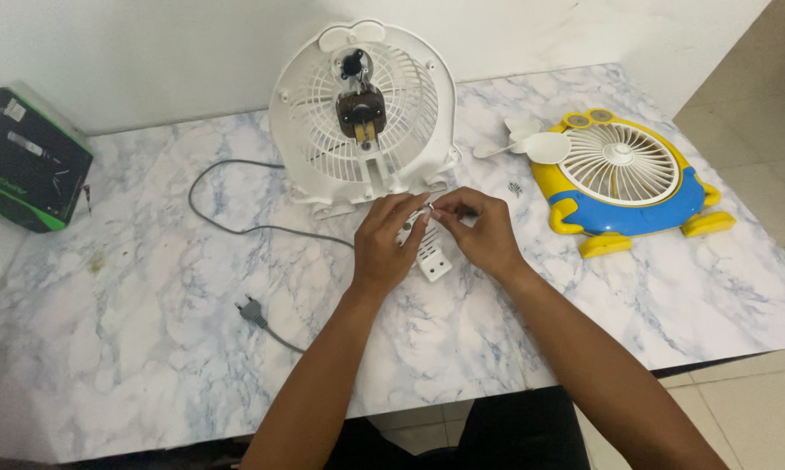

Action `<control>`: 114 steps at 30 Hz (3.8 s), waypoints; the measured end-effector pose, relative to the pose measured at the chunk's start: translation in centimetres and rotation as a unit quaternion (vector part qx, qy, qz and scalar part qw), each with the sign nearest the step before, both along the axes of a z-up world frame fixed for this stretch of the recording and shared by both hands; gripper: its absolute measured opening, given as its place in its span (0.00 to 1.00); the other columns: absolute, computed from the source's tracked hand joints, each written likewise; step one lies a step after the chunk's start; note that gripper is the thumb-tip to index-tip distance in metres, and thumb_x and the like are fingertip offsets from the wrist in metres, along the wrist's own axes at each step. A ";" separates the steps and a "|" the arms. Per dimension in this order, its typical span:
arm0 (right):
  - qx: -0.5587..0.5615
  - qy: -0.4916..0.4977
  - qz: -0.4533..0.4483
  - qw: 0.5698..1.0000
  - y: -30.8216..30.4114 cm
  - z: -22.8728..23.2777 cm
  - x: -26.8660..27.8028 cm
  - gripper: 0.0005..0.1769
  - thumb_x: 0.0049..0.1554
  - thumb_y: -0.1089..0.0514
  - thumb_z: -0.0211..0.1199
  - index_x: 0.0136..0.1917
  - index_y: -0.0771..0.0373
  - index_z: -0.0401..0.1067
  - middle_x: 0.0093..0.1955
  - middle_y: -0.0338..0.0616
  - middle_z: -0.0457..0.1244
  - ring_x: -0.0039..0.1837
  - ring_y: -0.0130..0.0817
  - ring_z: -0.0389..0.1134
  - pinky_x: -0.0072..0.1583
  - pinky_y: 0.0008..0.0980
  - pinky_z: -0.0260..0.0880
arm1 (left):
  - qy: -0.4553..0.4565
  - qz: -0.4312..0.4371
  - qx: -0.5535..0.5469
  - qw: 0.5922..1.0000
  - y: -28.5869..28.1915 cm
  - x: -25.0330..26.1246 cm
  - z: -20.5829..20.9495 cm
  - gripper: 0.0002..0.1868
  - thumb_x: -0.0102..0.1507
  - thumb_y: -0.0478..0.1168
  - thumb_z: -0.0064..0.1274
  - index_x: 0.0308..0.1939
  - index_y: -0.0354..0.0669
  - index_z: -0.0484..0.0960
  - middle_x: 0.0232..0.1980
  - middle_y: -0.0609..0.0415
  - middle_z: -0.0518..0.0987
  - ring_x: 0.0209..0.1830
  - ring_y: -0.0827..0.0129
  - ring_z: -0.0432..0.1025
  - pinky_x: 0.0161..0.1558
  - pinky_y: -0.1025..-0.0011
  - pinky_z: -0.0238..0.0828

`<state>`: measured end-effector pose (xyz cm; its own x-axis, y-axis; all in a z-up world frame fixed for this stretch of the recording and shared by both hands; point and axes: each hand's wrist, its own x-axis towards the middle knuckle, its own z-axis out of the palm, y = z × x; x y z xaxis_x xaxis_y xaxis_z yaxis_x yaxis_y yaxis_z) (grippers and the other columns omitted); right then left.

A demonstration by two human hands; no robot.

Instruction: The person disassembles a white electric fan on a marble-patterned table. They use a screwdriver to remove screws from the front grille, detach the fan blades, and then remove the rear motor cover, leaving the components separated on the table.

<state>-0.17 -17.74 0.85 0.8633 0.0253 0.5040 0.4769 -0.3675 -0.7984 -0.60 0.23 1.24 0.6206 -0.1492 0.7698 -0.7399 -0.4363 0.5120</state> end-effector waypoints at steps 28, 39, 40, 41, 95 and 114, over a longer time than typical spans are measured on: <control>-0.288 0.101 -0.289 0.907 -12.1 -1.7 1.6 0.13 0.51 0.55 0.69 0.50 0.58 0.79 0.42 0.41 0.73 0.46 0.43 0.74 0.48 0.42 0.72 | 0.085 -0.091 0.259 0.958 -16.0 0.8 -7.0 0.39 0.61 0.41 0.52 0.70 0.17 0.58 0.73 0.27 0.61 0.75 0.39 0.56 0.73 0.52 0.50; -0.247 0.067 -0.302 0.918 -11.1 -0.7 0.9 0.10 0.55 0.55 0.69 0.48 0.61 0.79 0.42 0.42 0.72 0.44 0.42 0.72 0.46 0.41 0.71 | 0.136 -0.137 0.266 0.945 -11.8 0.7 -1.3 0.22 0.62 0.39 0.55 0.58 0.30 0.75 0.68 0.35 0.68 0.63 0.45 0.67 0.62 0.54 0.64; -0.235 0.050 -0.296 0.925 -10.9 -0.6 0.8 0.09 0.55 0.56 0.69 0.48 0.61 0.79 0.42 0.43 0.71 0.42 0.41 0.71 0.45 0.40 0.70 | 0.120 -0.128 0.254 0.951 -10.8 0.7 -0.5 0.22 0.62 0.38 0.55 0.58 0.31 0.75 0.66 0.37 0.69 0.61 0.46 0.68 0.61 0.54 0.65; -0.222 0.033 -0.290 0.930 -10.6 -0.4 0.6 0.08 0.55 0.58 0.68 0.48 0.62 0.79 0.42 0.44 0.70 0.40 0.40 0.70 0.44 0.39 0.69 | 0.103 -0.120 0.244 0.957 -9.6 1.0 0.3 0.21 0.62 0.38 0.54 0.57 0.32 0.76 0.65 0.39 0.71 0.60 0.47 0.69 0.60 0.54 0.65; 0.250 0.306 0.177 0.901 -1.3 -3.1 2.2 0.14 0.59 0.66 0.62 0.59 0.74 0.72 0.55 0.52 0.69 0.55 0.39 0.73 0.59 0.38 0.77 | 0.301 -0.053 -0.272 0.912 2.8 1.3 -2.0 0.47 0.59 0.33 0.64 0.76 0.39 0.51 0.51 0.43 0.80 0.39 0.70 0.79 0.36 0.75 0.79; 0.089 0.139 0.065 0.984 -1.4 -1.7 1.6 0.17 0.54 0.76 0.64 0.55 0.67 0.72 0.56 0.43 0.68 0.60 0.29 0.70 0.64 0.29 0.72 | 0.303 -0.113 -0.245 0.914 4.0 3.3 -4.7 0.40 0.65 0.38 0.60 0.74 0.36 0.52 0.66 0.43 0.67 0.58 0.63 0.72 0.53 0.67 0.80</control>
<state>1.47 -19.14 -0.85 0.9638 0.0772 0.2553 0.2648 -0.1607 -0.9508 2.65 4.22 -3.44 0.9513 -0.0561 0.3032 -0.2980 0.0853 0.9507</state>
